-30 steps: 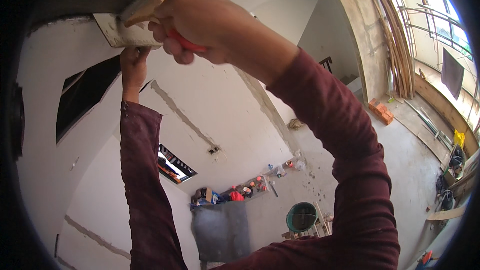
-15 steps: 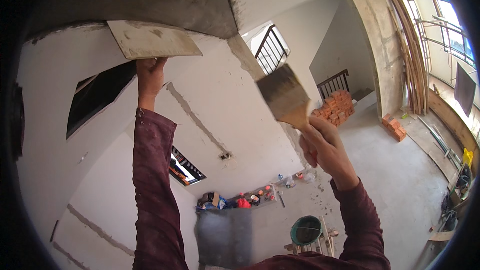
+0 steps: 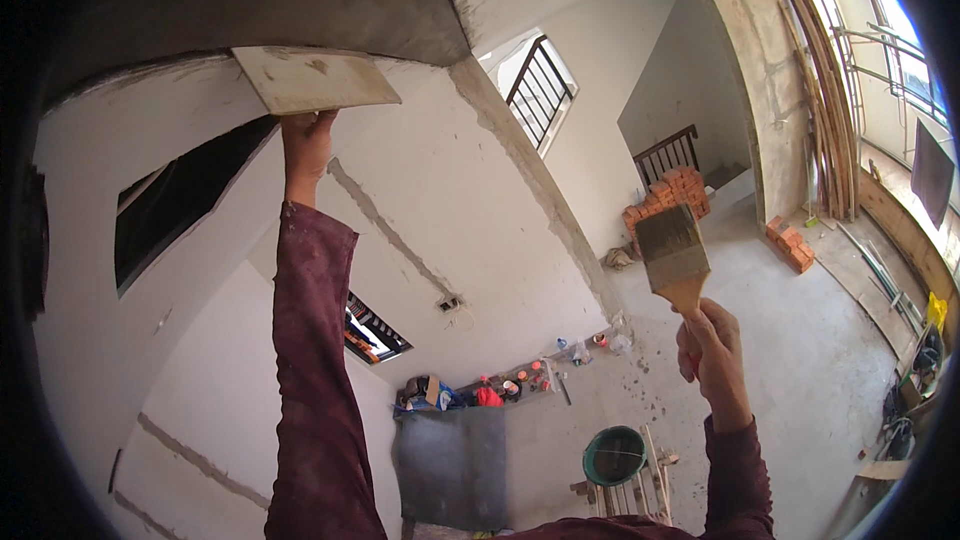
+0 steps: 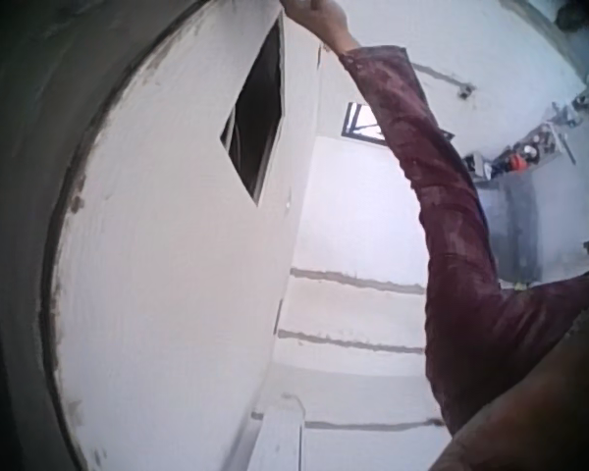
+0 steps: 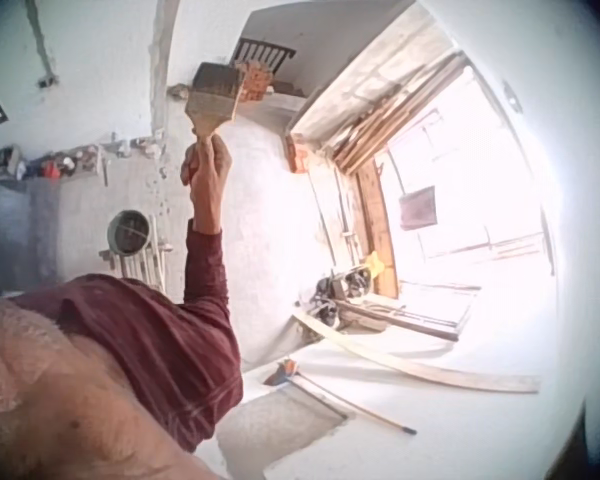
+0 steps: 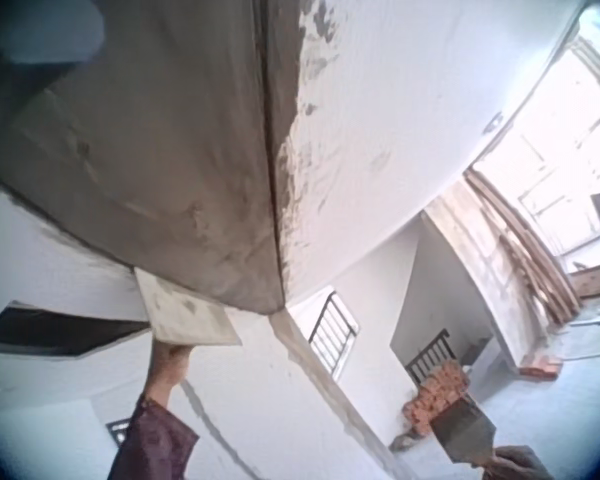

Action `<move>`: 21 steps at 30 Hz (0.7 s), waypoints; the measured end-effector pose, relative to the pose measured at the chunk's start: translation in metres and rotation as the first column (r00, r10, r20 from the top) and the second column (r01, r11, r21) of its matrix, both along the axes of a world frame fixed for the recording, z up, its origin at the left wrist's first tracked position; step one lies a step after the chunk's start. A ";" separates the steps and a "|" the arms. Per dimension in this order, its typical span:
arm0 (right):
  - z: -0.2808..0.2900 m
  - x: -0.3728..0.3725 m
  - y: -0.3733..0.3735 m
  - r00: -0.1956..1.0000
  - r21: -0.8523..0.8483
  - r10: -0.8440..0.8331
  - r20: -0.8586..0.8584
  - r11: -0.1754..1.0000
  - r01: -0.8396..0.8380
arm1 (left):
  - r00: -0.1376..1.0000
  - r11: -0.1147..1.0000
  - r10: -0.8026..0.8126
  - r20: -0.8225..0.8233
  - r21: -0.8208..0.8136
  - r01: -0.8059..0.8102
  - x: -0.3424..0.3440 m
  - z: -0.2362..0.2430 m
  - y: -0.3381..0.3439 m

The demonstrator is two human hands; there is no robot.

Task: The person applies plaster to a ceiling edge using a trowel and a hawk, then smooths the applied material with a brush.

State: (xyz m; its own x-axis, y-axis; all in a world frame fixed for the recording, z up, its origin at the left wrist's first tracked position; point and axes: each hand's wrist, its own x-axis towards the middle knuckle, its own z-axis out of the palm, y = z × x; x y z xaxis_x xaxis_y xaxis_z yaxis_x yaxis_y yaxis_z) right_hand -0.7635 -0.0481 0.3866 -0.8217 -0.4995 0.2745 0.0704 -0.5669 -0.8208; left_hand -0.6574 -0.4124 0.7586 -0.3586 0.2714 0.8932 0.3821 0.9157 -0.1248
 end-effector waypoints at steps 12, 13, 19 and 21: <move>-0.166 0.026 -0.005 0.993 0.761 0.046 0.106 0.640 -0.111 | 0.770 0.806 0.585 0.255 -0.075 -0.588 0.066 -0.320 -0.146; -0.181 0.041 0.006 0.998 0.823 0.059 0.020 0.566 -0.050 | 0.739 0.820 0.532 0.413 -0.035 -0.571 0.086 -0.356 -0.124; -0.314 0.091 -0.039 0.905 0.939 0.382 -0.185 0.339 0.049 | 0.488 0.537 0.366 0.792 0.248 -0.806 0.264 -0.615 0.020; -0.361 0.107 -0.065 0.817 0.966 0.541 -0.200 0.246 0.073 | 0.550 0.274 0.104 0.829 0.508 -0.817 0.344 -0.701 0.069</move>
